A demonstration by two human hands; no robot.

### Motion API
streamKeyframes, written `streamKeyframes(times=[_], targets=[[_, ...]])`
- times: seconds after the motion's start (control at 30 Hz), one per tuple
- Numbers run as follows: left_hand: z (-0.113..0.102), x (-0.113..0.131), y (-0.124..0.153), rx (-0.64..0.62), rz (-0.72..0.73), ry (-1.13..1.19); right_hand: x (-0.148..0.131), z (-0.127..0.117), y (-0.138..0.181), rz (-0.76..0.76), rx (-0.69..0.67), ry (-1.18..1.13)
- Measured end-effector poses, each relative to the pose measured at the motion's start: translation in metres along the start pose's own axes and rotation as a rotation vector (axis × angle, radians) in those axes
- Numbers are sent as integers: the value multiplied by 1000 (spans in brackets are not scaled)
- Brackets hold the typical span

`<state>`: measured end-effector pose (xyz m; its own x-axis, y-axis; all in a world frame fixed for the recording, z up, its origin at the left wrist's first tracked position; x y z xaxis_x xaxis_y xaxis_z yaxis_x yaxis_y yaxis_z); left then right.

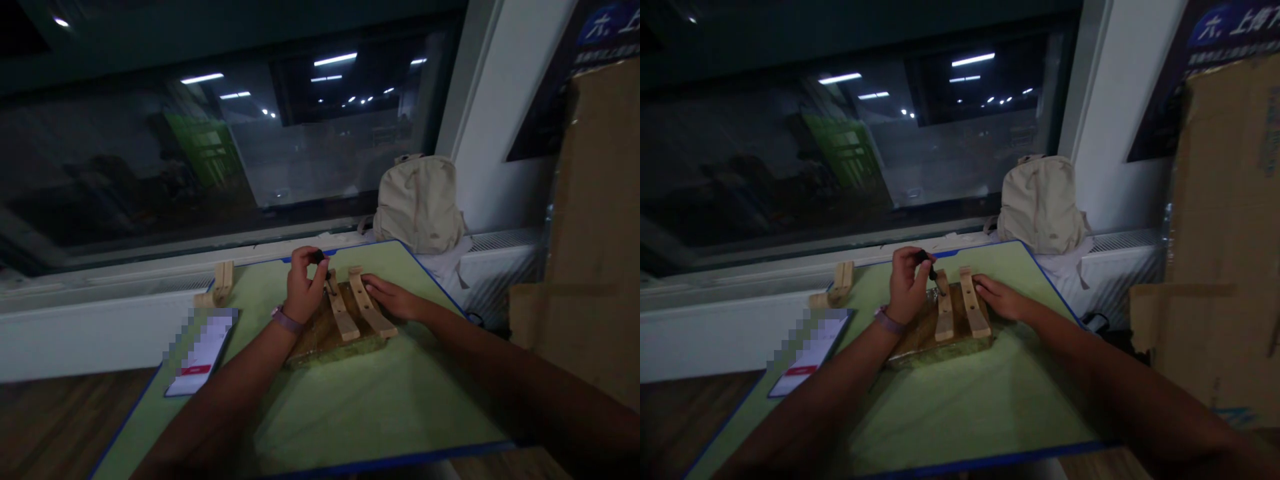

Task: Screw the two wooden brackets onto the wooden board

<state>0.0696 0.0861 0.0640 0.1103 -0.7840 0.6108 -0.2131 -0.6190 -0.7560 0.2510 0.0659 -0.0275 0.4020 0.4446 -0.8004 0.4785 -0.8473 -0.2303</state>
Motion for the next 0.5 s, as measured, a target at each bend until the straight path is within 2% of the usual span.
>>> streamKeyframes(times=[0.2, 0.33, 0.5], targets=[[-5, 5, -2, 54, 58, -115, 1, 0, -1, -3, 2, 0], [-6, 0, 0, 59, 24, -67, -1, 1, 0, -9, -14, 16], [-1, 3, 0, 4, 24, -28, -3, 2, 0, -5, -22, 28]])
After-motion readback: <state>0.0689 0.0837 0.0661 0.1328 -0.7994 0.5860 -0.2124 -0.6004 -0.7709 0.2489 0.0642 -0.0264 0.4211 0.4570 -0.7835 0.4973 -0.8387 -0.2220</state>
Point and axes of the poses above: each hand's wrist, its own y-axis away from the middle knuckle, its own z-axis out of the palm, x = y × z, the point moved 9 cm from there along -y, towards the middle knuckle, and after that the axes turned 6 degrees about -x, right-handed, at the moved point
